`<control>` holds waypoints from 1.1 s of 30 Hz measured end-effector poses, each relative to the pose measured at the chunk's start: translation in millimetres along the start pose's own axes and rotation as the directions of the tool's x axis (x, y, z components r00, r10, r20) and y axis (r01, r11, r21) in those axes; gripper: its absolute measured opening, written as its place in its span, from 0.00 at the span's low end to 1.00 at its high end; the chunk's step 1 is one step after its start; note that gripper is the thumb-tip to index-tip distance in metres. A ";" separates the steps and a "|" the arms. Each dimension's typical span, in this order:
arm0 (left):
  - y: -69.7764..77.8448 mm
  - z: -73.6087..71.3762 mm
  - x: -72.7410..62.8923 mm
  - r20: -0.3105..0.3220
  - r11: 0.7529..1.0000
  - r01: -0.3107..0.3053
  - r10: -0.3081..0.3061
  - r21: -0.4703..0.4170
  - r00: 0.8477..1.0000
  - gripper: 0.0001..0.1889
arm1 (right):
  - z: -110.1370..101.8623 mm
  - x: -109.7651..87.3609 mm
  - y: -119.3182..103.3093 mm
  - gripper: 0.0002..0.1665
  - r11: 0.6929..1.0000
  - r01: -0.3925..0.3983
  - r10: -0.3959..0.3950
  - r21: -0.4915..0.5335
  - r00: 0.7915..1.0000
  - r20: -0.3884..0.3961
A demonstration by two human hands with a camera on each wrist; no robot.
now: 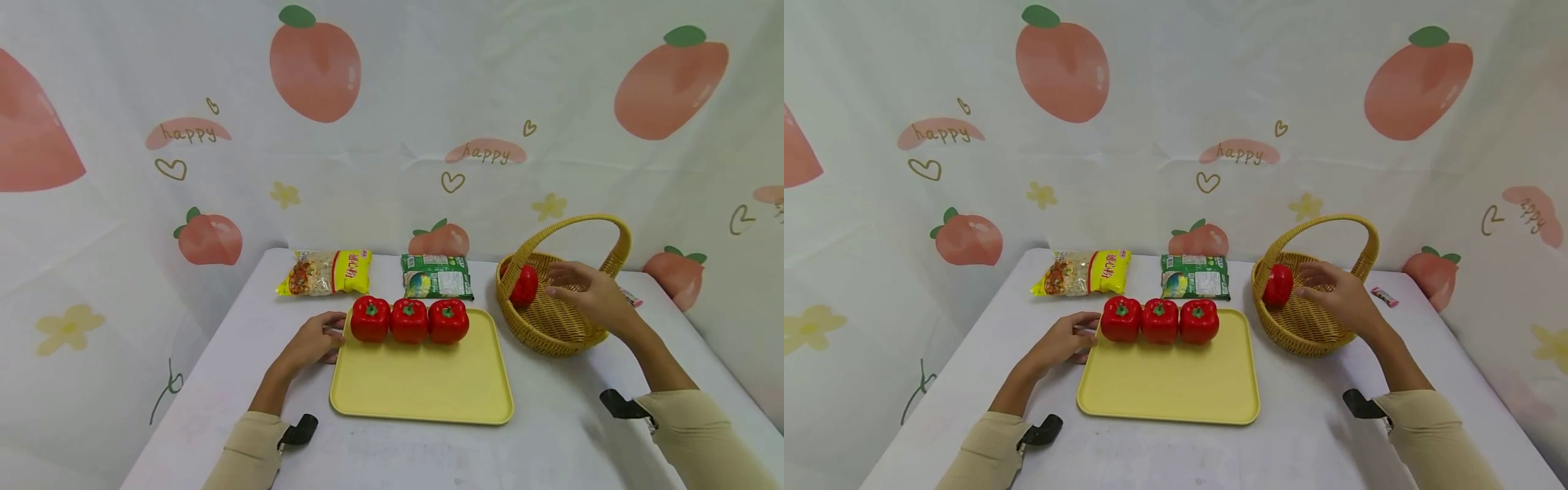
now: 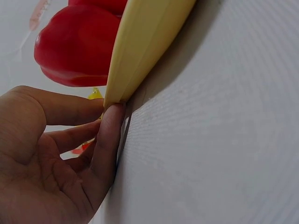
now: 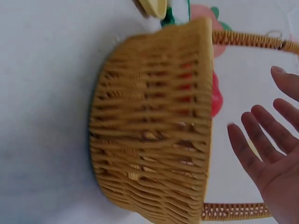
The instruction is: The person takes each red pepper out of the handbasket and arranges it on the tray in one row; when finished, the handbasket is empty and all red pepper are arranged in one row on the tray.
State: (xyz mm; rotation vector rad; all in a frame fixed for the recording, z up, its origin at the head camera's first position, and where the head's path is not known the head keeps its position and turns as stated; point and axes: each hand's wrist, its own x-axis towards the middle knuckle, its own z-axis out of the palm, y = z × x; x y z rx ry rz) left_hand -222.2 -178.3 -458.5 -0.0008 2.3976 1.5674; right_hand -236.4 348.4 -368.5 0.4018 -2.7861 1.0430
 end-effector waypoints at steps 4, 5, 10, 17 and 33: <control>1.0 0.1 -0.7 0.000 1.000 0.004 -0.004 -0.003 1.000 0.32 | -6.9 12.8 3.6 0.36 0.999 -0.032 0.031 0.007 0.999 0.042; 1.2 0.0 -0.7 0.000 1.000 0.005 -0.005 -0.003 1.000 0.32 | -8.1 15.9 4.2 0.37 0.999 -0.041 0.041 0.013 0.998 0.057; 0.8 0.0 -0.6 -0.001 1.000 0.007 -0.007 -0.006 1.000 0.33 | -9.6 31.3 8.2 0.41 0.991 -0.110 0.098 0.077 0.984 0.151; -0.3 0.5 -0.1 -0.005 1.000 0.003 -0.003 -0.005 1.000 0.32 | -2.5 49.6 16.9 0.43 0.976 -0.181 0.142 0.122 0.952 0.270; 1.1 1.8 -2.3 -0.002 1.000 -0.008 0.008 -0.016 1.000 0.31 | 17.3 63.2 21.2 0.42 0.967 -0.207 0.152 0.146 0.935 0.320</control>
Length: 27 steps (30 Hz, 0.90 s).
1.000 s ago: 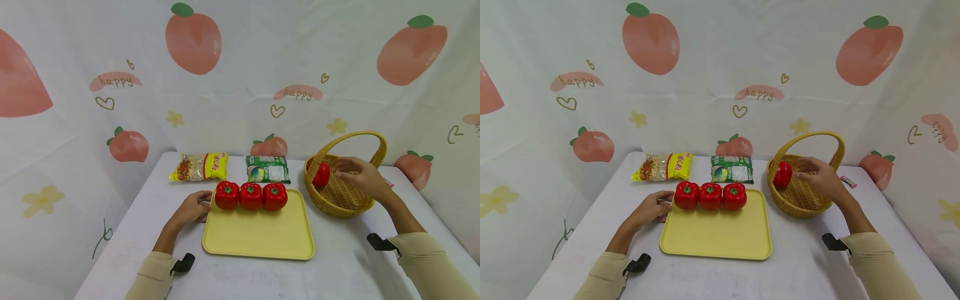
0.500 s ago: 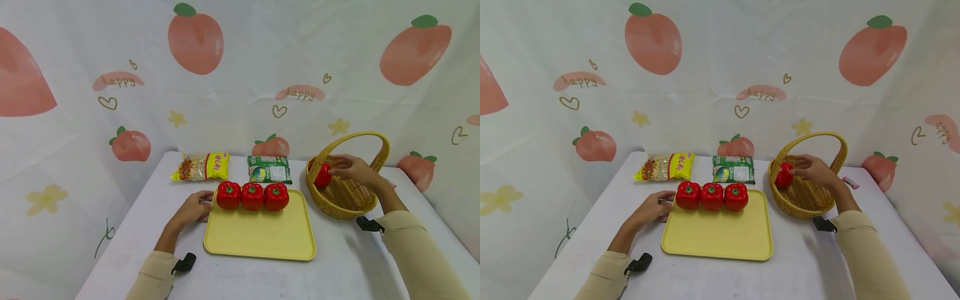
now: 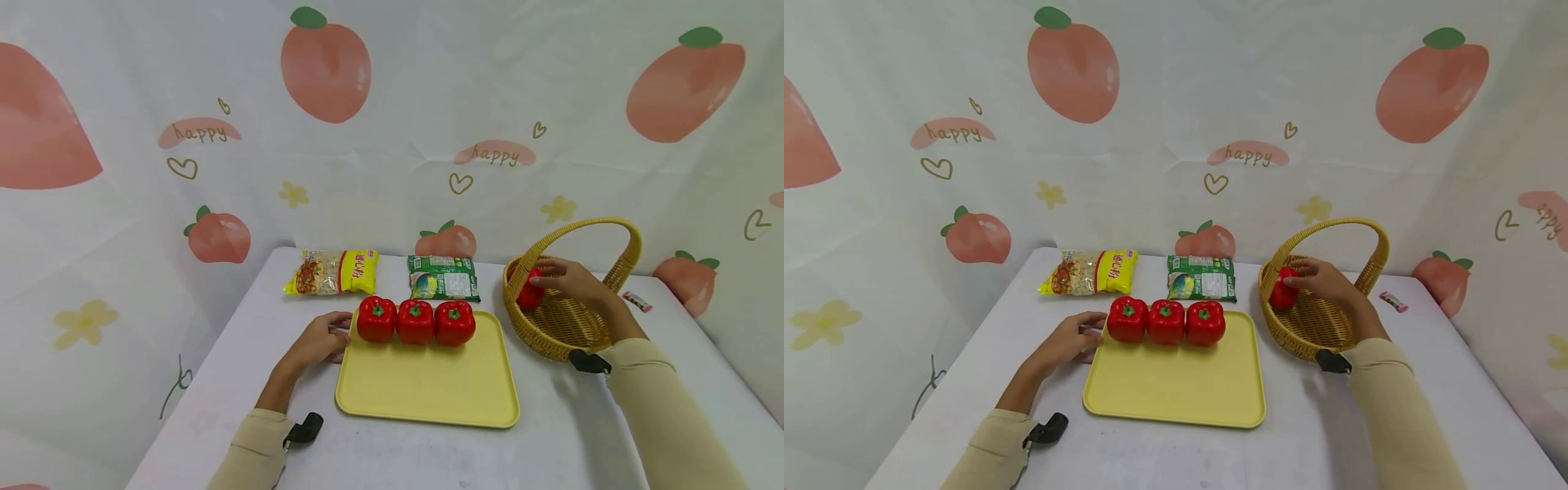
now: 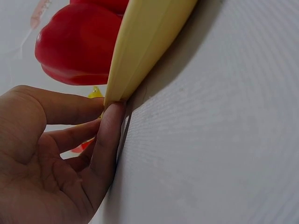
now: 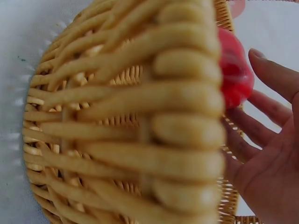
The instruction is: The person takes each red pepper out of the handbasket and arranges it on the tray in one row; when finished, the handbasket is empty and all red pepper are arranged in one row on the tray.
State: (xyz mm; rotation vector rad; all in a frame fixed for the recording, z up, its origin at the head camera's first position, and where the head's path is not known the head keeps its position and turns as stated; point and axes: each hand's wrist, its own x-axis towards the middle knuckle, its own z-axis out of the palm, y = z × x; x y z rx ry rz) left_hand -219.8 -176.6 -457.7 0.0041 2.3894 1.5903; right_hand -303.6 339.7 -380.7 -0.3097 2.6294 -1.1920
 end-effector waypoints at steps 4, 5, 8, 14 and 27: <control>0.0 -0.9 0.5 -0.003 1.000 0.004 -0.004 -0.004 1.000 0.32 | 1.2 -0.4 -0.1 0.43 1.000 -0.021 0.021 0.004 1.000 0.007; -0.3 -1.3 0.8 -0.002 1.000 0.002 -0.002 -0.004 1.000 0.32 | 1.6 -0.3 0.4 0.43 1.000 -0.023 0.023 -0.001 1.000 0.007; -0.5 -1.9 0.6 0.000 1.000 -0.001 0.001 -0.001 1.000 0.32 | 2.0 0.5 2.5 0.43 0.999 -0.039 0.039 -0.001 0.999 0.010; -1.7 -2.2 0.8 0.001 1.000 0.002 -0.002 -0.002 1.000 0.32 | 2.4 5.2 8.5 0.43 0.999 -0.048 0.048 0.000 0.999 0.012; -1.5 -1.6 0.5 -0.002 1.000 0.001 -0.001 -0.009 1.000 0.32 | 7.9 4.2 7.7 0.41 0.999 -0.026 0.026 0.031 1.000 0.000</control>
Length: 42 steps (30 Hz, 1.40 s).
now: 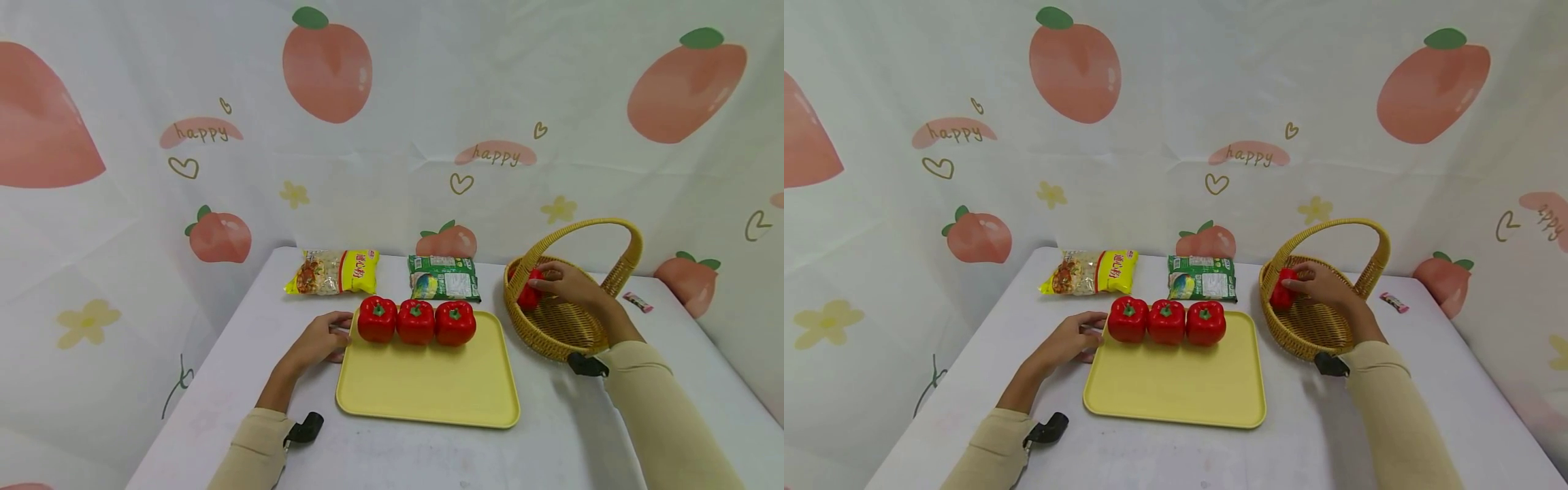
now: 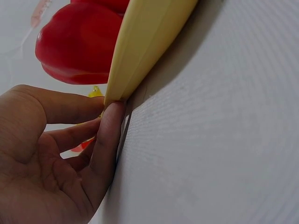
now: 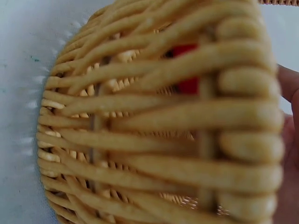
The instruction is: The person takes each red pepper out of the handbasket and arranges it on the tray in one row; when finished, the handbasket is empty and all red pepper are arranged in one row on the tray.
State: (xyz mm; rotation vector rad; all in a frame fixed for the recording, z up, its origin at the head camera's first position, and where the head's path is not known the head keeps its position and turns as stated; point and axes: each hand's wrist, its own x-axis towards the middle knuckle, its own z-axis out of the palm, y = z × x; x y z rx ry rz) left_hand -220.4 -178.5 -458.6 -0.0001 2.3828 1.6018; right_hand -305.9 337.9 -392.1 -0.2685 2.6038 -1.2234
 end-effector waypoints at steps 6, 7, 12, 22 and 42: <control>-0.5 1.1 0.1 0.002 1.000 -0.002 0.002 -0.009 1.000 0.32 | 1.9 -2.1 0.4 0.39 0.999 -0.024 0.024 0.045 1.000 -0.002; -0.4 1.3 0.2 0.001 1.000 -0.002 0.002 -0.010 1.000 0.32 | 2.0 -2.4 0.8 0.40 0.998 -0.030 0.030 0.048 1.000 -0.005; 0.5 2.4 -0.3 0.004 1.000 -0.003 0.003 -0.014 1.000 0.32 | 0.9 -6.9 1.2 0.46 0.998 -0.042 0.043 0.037 0.999 -0.018; 1.8 2.9 -0.8 0.006 1.000 -0.005 0.005 0.000 1.000 0.31 | -3.9 -26.5 -2.4 0.49 1.000 -0.028 0.029 0.012 0.997 -0.078; 1.5 0.1 -1.3 0.019 1.000 -0.009 0.009 -0.013 1.000 0.32 | 0.4 -88.4 -25.0 0.50 0.995 0.092 -0.101 -0.050 0.970 -0.222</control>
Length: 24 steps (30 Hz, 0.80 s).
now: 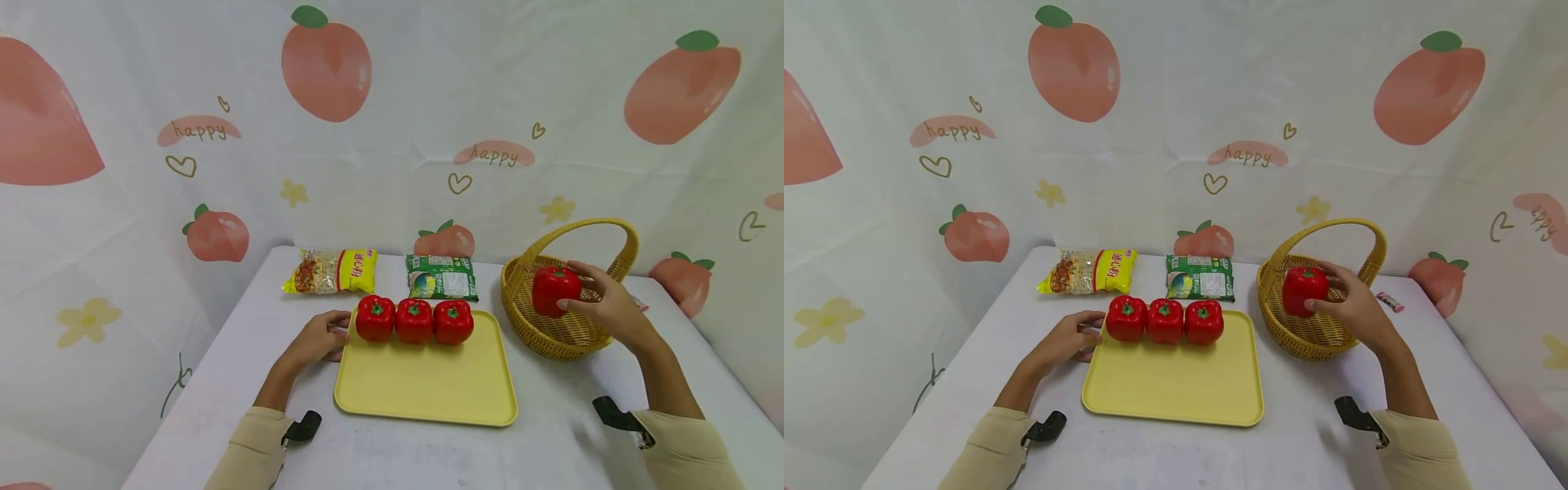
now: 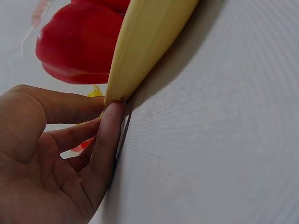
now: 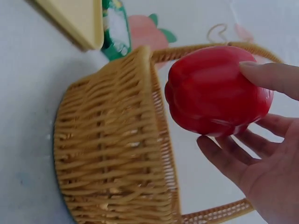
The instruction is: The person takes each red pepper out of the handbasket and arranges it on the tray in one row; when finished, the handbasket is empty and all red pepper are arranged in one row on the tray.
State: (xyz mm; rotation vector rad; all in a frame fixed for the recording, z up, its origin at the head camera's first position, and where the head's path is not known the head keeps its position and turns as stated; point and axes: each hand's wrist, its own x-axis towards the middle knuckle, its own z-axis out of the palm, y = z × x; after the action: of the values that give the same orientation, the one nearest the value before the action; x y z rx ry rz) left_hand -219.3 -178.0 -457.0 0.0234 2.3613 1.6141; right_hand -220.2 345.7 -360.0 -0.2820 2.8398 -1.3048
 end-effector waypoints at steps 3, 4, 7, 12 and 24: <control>1.6 -0.4 -1.4 0.006 1.000 -0.004 0.004 0.001 1.000 0.32 | 3.7 -7.8 -8.3 0.50 0.999 0.032 -0.032 0.020 0.999 -0.002; 1.9 -0.4 -1.8 0.005 1.000 -0.003 0.003 0.001 1.000 0.32 | 5.3 -9.8 -10.8 0.50 0.998 0.047 -0.047 0.035 0.999 0.001; 2.9 0.1 -2.9 0.004 1.000 -0.004 0.004 -0.001 1.000 0.32 | 11.5 -14.0 -17.7 0.49 0.993 0.096 -0.097 0.070 0.995 0.009; 2.7 0.3 -2.9 0.003 1.000 -0.009 0.009 0.003 1.000 0.32 | 24.7 -15.7 -28.2 0.48 0.980 0.156 -0.158 0.122 0.987 0.011; 1.8 0.0 -2.5 0.007 1.000 -0.010 0.010 -0.003 1.000 0.32 | 57.7 -5.1 -37.5 0.46 0.963 0.223 -0.230 0.150 0.973 0.027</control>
State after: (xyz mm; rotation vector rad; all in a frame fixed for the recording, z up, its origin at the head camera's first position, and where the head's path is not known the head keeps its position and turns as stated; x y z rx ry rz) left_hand -217.1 -177.8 -454.8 0.0402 2.3574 1.6189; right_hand -204.7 279.2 -369.8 -0.6411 2.7213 -1.5143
